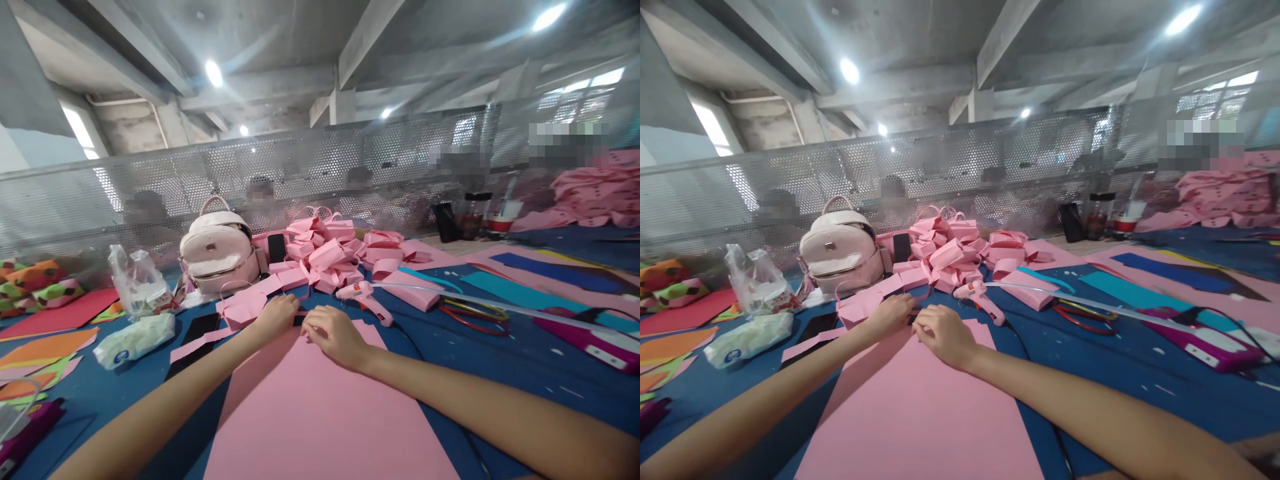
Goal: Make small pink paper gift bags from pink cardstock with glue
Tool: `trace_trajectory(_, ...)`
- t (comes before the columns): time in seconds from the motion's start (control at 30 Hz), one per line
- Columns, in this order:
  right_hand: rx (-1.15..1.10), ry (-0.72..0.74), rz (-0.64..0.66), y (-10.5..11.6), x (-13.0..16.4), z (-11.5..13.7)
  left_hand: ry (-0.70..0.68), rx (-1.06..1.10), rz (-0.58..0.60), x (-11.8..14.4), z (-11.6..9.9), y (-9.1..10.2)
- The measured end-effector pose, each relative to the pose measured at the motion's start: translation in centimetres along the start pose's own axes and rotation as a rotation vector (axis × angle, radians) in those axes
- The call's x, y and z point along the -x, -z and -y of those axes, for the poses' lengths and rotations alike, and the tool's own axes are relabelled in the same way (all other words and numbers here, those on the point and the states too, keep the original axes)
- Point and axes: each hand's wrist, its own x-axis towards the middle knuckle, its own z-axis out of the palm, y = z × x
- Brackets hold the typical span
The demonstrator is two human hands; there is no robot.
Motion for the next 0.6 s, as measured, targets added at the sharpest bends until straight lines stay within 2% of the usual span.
trace_trajectory(0.2, -0.053, -0.011, -0.045, -0.2, 0.1, -0.5, 0.042, 0.094, 0.214, -3.4, 1.5, 1.2)
trace_trajectory(0.3, -0.073, 0.012, -0.074, 0.1, 0.2, -0.2, 0.038, 0.145, 0.232, -4.0, 1.7, 1.9)
trace_trajectory(0.43, -0.095, 0.057, -0.161, 0.6, 0.1, 0.5, 0.031, 0.208, 0.106, -3.3, 0.8, 2.8)
trace_trajectory(0.6, -0.091, 0.038, -0.301, 0.7, 0.0, 0.4, -0.017, 0.292, -0.117, -0.5, -1.4, 3.9)
